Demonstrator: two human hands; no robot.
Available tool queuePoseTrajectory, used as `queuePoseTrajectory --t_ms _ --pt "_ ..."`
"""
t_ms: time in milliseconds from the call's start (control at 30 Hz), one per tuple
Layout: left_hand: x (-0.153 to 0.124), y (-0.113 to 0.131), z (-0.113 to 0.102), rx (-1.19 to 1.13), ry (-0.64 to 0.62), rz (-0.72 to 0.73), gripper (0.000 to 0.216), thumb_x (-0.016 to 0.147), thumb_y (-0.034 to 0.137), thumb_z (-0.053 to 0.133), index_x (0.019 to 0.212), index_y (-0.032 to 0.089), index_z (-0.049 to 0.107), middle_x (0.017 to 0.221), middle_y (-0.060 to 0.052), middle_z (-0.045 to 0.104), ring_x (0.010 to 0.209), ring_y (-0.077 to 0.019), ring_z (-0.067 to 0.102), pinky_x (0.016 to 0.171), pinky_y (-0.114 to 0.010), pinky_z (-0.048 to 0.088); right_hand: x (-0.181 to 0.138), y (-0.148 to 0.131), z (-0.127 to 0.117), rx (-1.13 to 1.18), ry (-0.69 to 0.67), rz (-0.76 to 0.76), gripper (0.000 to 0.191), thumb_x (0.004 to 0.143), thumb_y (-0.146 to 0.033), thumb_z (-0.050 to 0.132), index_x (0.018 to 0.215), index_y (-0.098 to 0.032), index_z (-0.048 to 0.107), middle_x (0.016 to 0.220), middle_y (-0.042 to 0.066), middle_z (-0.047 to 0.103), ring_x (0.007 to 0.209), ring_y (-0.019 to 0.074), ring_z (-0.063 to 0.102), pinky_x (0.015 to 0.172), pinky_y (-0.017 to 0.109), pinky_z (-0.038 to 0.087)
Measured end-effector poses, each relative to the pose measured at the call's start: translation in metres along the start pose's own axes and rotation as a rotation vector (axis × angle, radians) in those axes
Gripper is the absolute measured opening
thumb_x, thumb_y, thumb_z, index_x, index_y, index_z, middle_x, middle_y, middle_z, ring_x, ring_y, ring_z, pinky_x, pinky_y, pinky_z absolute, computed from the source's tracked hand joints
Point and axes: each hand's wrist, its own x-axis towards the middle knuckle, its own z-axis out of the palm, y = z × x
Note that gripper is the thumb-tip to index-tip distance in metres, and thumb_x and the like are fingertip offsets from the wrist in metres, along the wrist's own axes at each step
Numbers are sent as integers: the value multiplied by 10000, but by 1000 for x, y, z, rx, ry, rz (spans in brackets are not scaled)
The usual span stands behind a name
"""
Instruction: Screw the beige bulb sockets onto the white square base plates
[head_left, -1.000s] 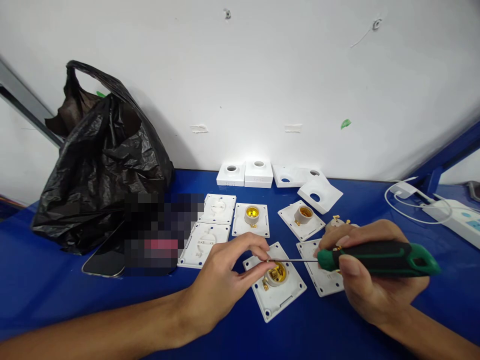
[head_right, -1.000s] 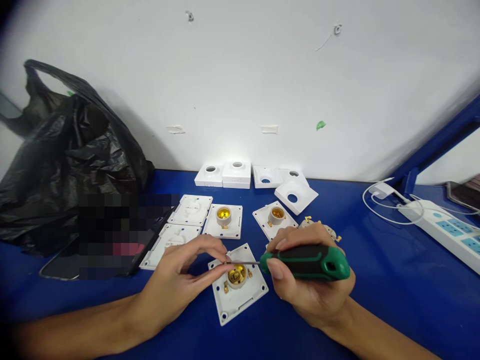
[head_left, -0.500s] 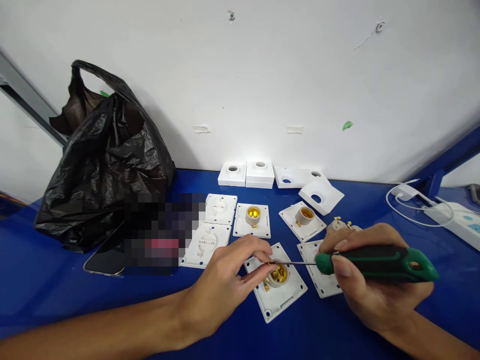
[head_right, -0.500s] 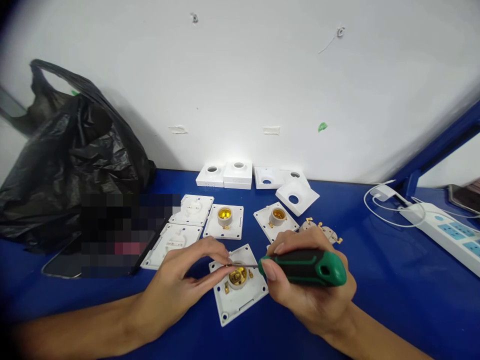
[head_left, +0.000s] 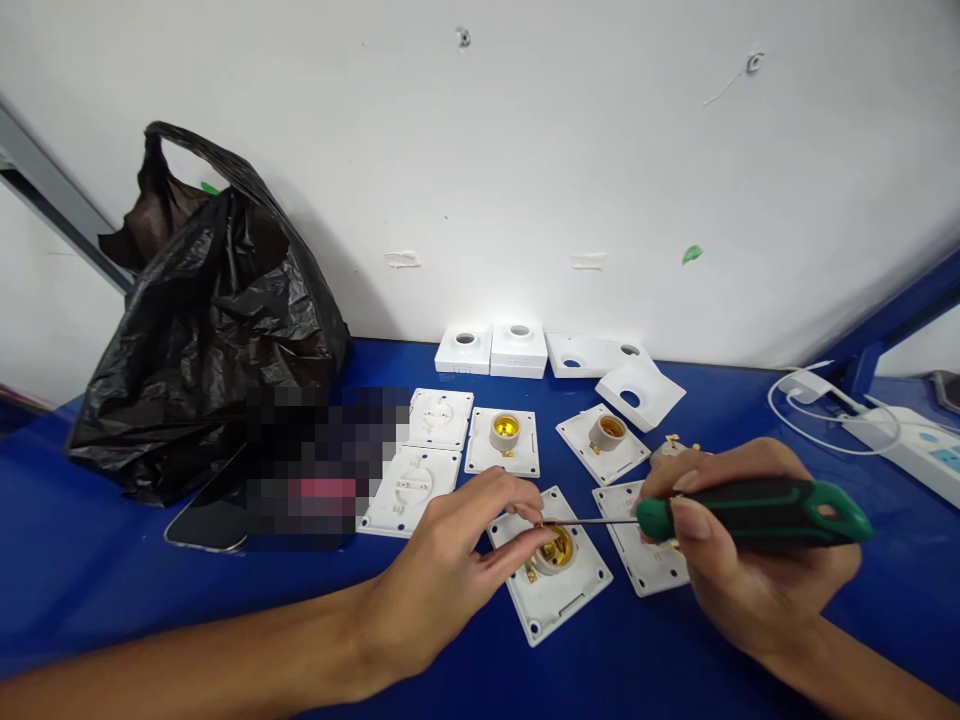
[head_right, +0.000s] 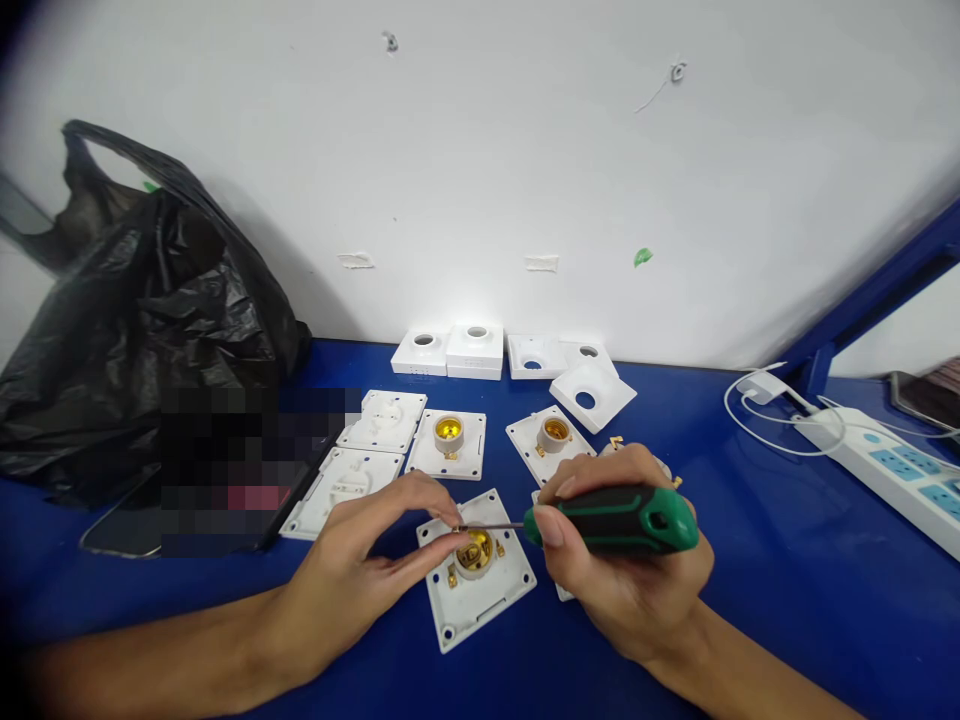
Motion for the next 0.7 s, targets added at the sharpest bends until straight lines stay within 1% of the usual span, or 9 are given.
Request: queuePoseTrajectory --t_ms 67,133,233,300,333,400,533,700 --pt "0 1 -1 9 -9 -15 218 961 109 776 1084 233 645 992 23 698 906 -139 705 835 -233 553 1 0 0 12 20 -23 148 878 -264 849 902 -231 706 760 -26 605 556 167 682 497 357 553" --pt "0 1 -1 15 -31 -54 273 945 169 815 1128 251 630 1042 20 697 947 -157 700 867 -256 557 1 1 -1 27 23 -38 130 879 -228 838 916 -222 713 774 -19 613 547 163 676 486 352 552" --pt "-2 -1 1 29 -87 -120 497 845 286 923 1215 287 591 1132 9 683 1035 -208 678 917 -313 562 -1 5 -3 11 -3 -37 126 877 -197 830 921 -223 715 786 -11 642 554 163 668 500 358 554" --pt "-5 -3 2 61 -126 -139 612 794 303 961 1262 307 566 1155 6 670 1077 -231 657 926 -334 556 -2 7 -4 -35 -39 -36 140 870 -192 834 919 -227 707 779 -17 653 570 163 677 528 358 571" --pt "-6 -5 2 78 -144 -143 631 791 292 962 1276 312 558 1159 5 665 1091 -237 649 925 -340 551 -2 8 -5 -64 -65 -35 145 872 -199 833 921 -230 700 768 -22 658 573 162 680 536 353 580" --pt "-7 -6 3 97 -175 -143 619 805 264 947 1283 313 557 1163 -1 657 1103 -243 639 914 -344 544 -2 7 -5 -121 -112 -42 148 883 -226 821 927 -235 680 745 -27 670 563 159 682 524 334 587" --pt "-5 -4 2 101 -210 -171 581 795 217 946 1237 296 578 1146 -5 651 1104 -246 632 905 -344 539 -1 6 -2 -169 -160 -73 148 904 -247 792 910 -237 644 735 -24 676 542 152 678 477 294 577" --pt "-3 0 2 110 -217 -170 523 795 160 935 1182 277 602 1150 -13 671 1118 -251 632 924 -353 534 -1 8 -1 -221 -235 -81 134 909 -223 778 890 -241 646 692 -26 668 572 180 711 507 295 591"
